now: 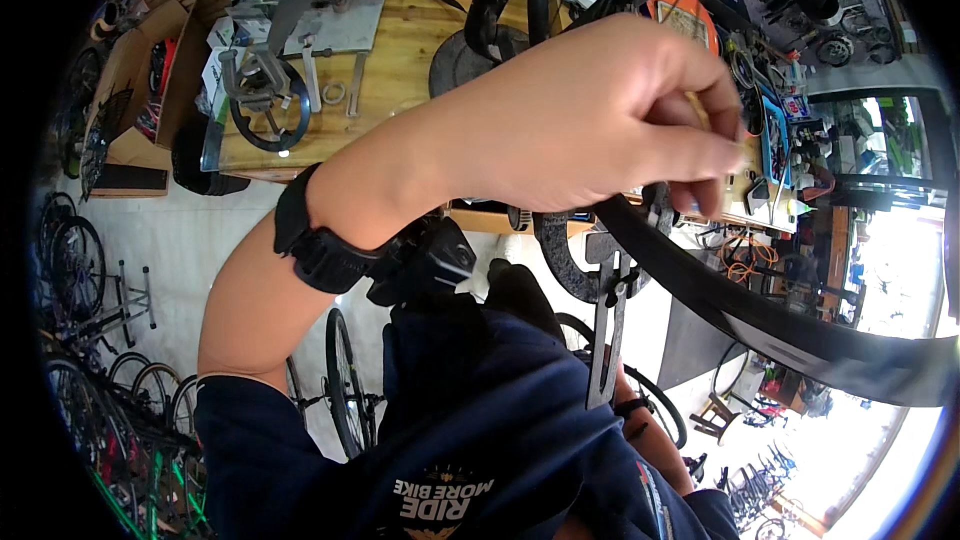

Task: The person works on a bicycle wheel held in a stand, threading a spoke through the hub and into the rim before tightening a nipple by hand.

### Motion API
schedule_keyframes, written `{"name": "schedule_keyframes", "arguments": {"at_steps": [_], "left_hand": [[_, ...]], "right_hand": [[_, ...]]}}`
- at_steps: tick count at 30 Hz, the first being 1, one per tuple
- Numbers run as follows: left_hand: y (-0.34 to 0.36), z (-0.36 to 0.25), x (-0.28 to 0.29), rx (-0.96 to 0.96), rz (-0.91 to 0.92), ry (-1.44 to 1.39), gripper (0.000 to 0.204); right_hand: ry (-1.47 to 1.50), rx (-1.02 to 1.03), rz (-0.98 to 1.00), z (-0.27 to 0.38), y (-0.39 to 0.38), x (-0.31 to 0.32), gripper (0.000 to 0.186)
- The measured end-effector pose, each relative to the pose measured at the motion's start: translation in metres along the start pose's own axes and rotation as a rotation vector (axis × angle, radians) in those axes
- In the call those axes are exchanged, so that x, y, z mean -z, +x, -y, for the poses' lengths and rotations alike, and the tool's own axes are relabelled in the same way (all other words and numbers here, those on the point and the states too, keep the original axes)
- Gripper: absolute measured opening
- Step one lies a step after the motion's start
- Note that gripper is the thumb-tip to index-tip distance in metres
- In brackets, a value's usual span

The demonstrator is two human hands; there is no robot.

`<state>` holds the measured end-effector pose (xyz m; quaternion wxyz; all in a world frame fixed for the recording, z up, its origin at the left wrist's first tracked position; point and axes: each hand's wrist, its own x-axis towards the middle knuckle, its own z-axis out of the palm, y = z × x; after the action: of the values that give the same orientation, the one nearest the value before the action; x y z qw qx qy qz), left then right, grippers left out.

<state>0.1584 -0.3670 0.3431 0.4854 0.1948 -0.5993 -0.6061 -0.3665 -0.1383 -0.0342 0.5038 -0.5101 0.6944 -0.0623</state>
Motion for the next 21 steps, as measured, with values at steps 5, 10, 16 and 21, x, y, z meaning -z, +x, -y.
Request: {"name": "schedule_keyframes", "arguments": {"at_steps": [5, 10, 16, 21], "left_hand": [[0.011, -0.025, -0.012, 0.040, 0.008, 0.101, 0.036], [0.015, -0.026, -0.009, 0.026, 0.004, 0.138, 0.056], [0.010, 0.000, 0.003, 0.045, 0.003, 0.145, 0.080], [0.000, 0.015, 0.016, 0.099, 0.082, 0.205, 0.055]], "right_hand": [[0.023, -0.012, -0.007, 0.001, 0.003, -0.005, 0.021], [-0.172, -0.054, 0.045, 0.006, 0.004, -0.006, 0.025], [-0.158, -0.052, 0.047, 0.010, 0.008, -0.006, 0.025], [-0.259, 0.037, 0.041, 0.014, 0.002, -0.002, 0.025]]}}
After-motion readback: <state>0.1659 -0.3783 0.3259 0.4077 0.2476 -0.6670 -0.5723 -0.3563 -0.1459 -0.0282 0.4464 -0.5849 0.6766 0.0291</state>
